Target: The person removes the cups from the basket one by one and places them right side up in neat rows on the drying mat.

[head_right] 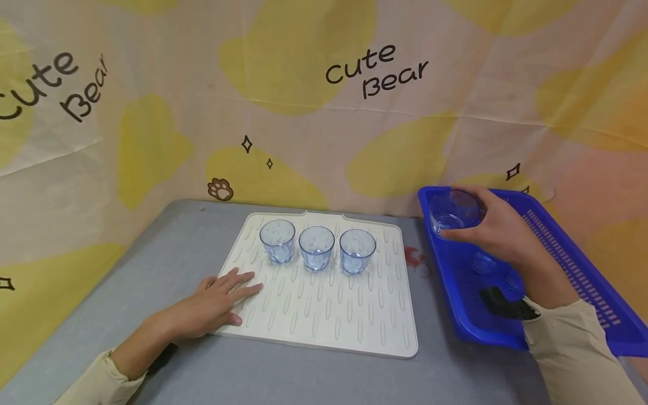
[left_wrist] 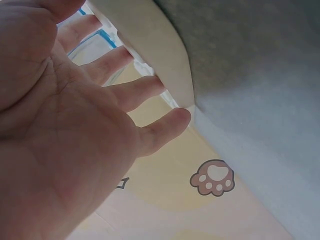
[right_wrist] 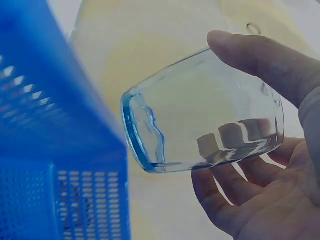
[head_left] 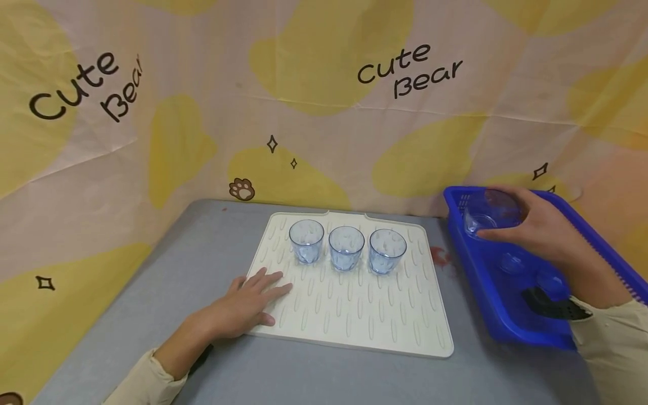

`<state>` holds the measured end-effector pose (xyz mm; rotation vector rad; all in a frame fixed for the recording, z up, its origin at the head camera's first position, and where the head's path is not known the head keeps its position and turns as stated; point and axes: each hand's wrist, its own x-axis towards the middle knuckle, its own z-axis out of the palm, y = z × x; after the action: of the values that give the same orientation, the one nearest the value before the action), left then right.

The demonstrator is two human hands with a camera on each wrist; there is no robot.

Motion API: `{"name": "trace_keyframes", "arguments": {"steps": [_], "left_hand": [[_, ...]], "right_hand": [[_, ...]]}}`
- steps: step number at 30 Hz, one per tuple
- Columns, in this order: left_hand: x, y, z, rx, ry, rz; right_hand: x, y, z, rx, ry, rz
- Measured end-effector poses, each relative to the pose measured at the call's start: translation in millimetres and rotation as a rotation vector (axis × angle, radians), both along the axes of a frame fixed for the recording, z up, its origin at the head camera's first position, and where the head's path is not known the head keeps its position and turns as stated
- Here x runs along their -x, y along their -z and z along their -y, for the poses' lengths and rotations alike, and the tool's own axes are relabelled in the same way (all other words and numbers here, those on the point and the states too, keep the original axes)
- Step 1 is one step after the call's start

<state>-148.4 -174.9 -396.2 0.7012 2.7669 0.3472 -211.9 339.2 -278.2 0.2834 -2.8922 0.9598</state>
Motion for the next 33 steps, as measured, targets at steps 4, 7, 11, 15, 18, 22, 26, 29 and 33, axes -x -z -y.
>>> {"name": "trace_keyframes", "arguments": {"steps": [4, 7, 11, 15, 18, 22, 26, 29, 33], "left_hand": [[-0.2, -0.9, 0.0, 0.009, -0.002, 0.003], [-0.2, -0.7, 0.1, 0.014, -0.001, 0.002], [0.4, -0.6, -0.4, 0.021, -0.006, 0.005], [0.4, -1.5, -0.8, 0.021, -0.006, 0.009], [-0.3, -2.2, -1.0, 0.017, -0.003, 0.002], [0.0, -2.7, -2.3, 0.018, -0.001, -0.003], [0.2, -2.4, -1.6, 0.014, 0.007, -0.002], [-0.1, -2.0, 0.8, 0.011, 0.020, -0.011], [-2.1, -2.5, 2.5, 0.007, 0.034, -0.030]], "right_hand": [[-6.5, -6.8, 9.6, -0.007, -0.009, 0.012], [-11.8, -8.9, 17.4, 0.024, -0.019, 0.020], [-17.6, -8.7, 27.4, 0.034, -0.028, 0.017], [-23.7, -5.8, 37.2, 0.031, -0.064, 0.001], [-29.2, -2.5, 45.4, 0.054, -0.098, -0.009], [-35.5, 2.8, 55.6, 0.083, -0.127, -0.009], [-39.8, 8.4, 64.8, 0.110, -0.157, 0.004], [-43.0, 13.3, 72.5, 0.113, -0.167, 0.019], [-47.2, 20.5, 83.5, 0.133, -0.185, 0.050]]}}
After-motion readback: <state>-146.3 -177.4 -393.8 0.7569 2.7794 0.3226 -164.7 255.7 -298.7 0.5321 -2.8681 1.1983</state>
